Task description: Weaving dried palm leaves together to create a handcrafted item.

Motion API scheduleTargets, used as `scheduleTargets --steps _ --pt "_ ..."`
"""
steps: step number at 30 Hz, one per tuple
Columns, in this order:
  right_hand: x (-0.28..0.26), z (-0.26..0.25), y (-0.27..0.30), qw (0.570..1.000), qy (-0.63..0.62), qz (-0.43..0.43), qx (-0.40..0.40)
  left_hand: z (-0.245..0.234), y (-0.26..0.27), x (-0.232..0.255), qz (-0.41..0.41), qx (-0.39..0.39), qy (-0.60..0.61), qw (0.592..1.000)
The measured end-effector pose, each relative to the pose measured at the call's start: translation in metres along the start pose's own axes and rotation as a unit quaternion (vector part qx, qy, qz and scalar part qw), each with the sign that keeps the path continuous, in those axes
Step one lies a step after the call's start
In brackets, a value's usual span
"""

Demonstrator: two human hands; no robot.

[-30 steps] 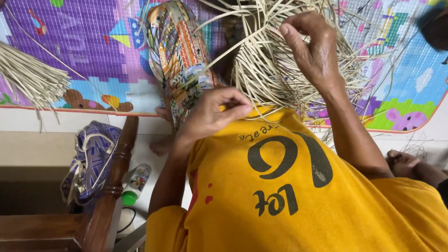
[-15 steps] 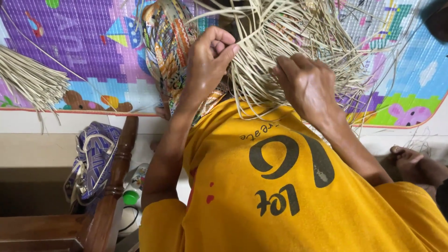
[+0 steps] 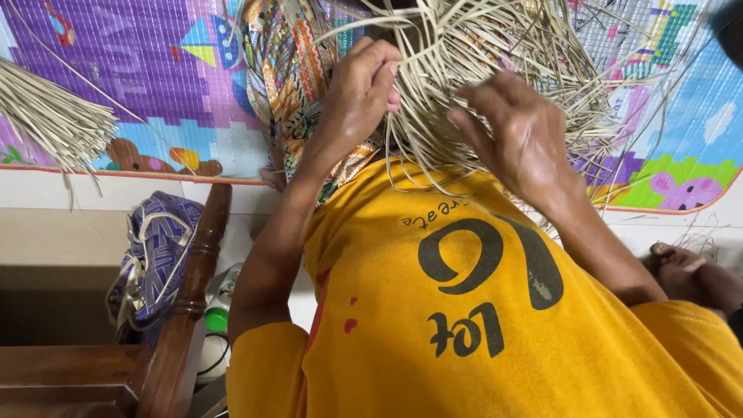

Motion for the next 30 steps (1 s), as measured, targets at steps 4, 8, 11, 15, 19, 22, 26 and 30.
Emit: scheduleTargets --steps 4,8,11,15,19,22,26,30 --pt "0.003 0.009 -0.046 0.988 -0.111 -0.082 0.072 0.012 0.001 0.004 0.116 0.052 -0.251 0.960" --pt "0.008 0.024 -0.067 0.973 -0.207 -0.091 0.045 0.004 0.006 0.016 0.136 0.103 -0.311 0.935" --pt "0.009 0.021 -0.072 0.962 -0.254 -0.076 0.060 0.001 0.004 0.010 0.126 0.103 -0.231 0.959" --pt "0.007 0.021 -0.053 0.964 -0.231 -0.112 0.068 0.002 0.007 -0.003 0.026 0.018 0.052 0.998" --pt "0.007 0.025 -0.051 0.962 -0.243 -0.113 0.042 0.005 0.008 -0.020 0.056 -0.002 0.190 0.980" --pt "0.005 0.005 -0.057 0.910 -0.414 -0.029 0.020 0.014 0.003 -0.041 0.046 0.031 0.111 0.992" --pt "-0.003 -0.042 -0.052 0.825 -0.555 -0.093 0.047 0.009 0.014 -0.018 0.139 0.064 0.094 0.984" --pt "0.005 -0.013 -0.050 0.918 -0.391 0.054 -0.035 0.007 0.016 -0.020 0.043 0.050 0.145 0.987"
Point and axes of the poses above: each hand's wrist, its own y-axis away from the middle knuckle, its own z-axis out of the palm, x = y × z, the point moved 4 cm from there along -y, towards the middle knuckle, and after that the axes turned 6 degrees about -x, right-handed, at the moved point
